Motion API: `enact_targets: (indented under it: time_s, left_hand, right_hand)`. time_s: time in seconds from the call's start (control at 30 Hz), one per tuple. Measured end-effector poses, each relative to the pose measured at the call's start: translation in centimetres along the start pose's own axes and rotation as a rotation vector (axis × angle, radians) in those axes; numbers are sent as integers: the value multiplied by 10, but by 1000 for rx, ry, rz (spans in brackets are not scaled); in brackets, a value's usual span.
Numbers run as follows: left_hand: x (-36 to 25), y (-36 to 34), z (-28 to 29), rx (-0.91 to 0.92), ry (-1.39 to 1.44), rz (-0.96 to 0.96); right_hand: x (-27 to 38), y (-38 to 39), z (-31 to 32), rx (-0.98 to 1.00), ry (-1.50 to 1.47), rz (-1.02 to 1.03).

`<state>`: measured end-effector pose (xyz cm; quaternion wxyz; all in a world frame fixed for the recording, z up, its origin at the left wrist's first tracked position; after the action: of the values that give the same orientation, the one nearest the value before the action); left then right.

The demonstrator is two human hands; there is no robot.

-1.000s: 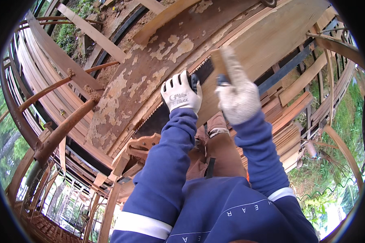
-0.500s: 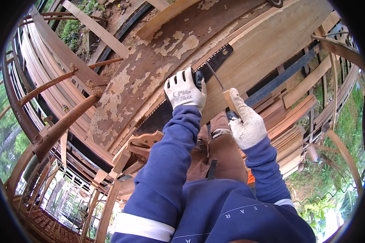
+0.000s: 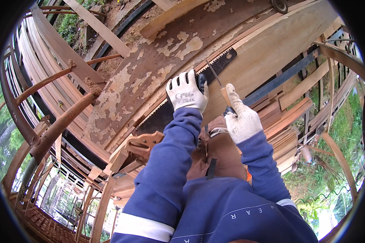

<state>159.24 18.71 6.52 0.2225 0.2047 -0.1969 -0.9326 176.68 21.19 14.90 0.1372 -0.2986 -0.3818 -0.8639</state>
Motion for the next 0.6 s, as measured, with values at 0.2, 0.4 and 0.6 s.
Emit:
enact_targets:
  time_s: [0.2, 0.4, 0.6]
  left_hand:
    - [-6, -1, 3, -24, -38, -21]
    - [1, 0, 5, -31, -26, -1]
    - [-4, -1, 3, 4, -31, 1]
  right_hand:
    - [11, -50, 5, -32, 9, 19]
    - [21, -6, 5, 18, -121, 98]
    - [13, 30, 0, 48, -61, 6]
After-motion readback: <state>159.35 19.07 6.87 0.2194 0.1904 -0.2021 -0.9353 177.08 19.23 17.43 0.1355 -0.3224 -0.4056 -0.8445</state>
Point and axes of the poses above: each hand's wrist, its own y-axis away from the middle knuckle, its own z-axis out of the back of the hand, x = y × z, the point moved 4 cm from there along -y, towards the middle knuckle, and after that the axes turned 11 degrees about x, right-handed, at the moved point
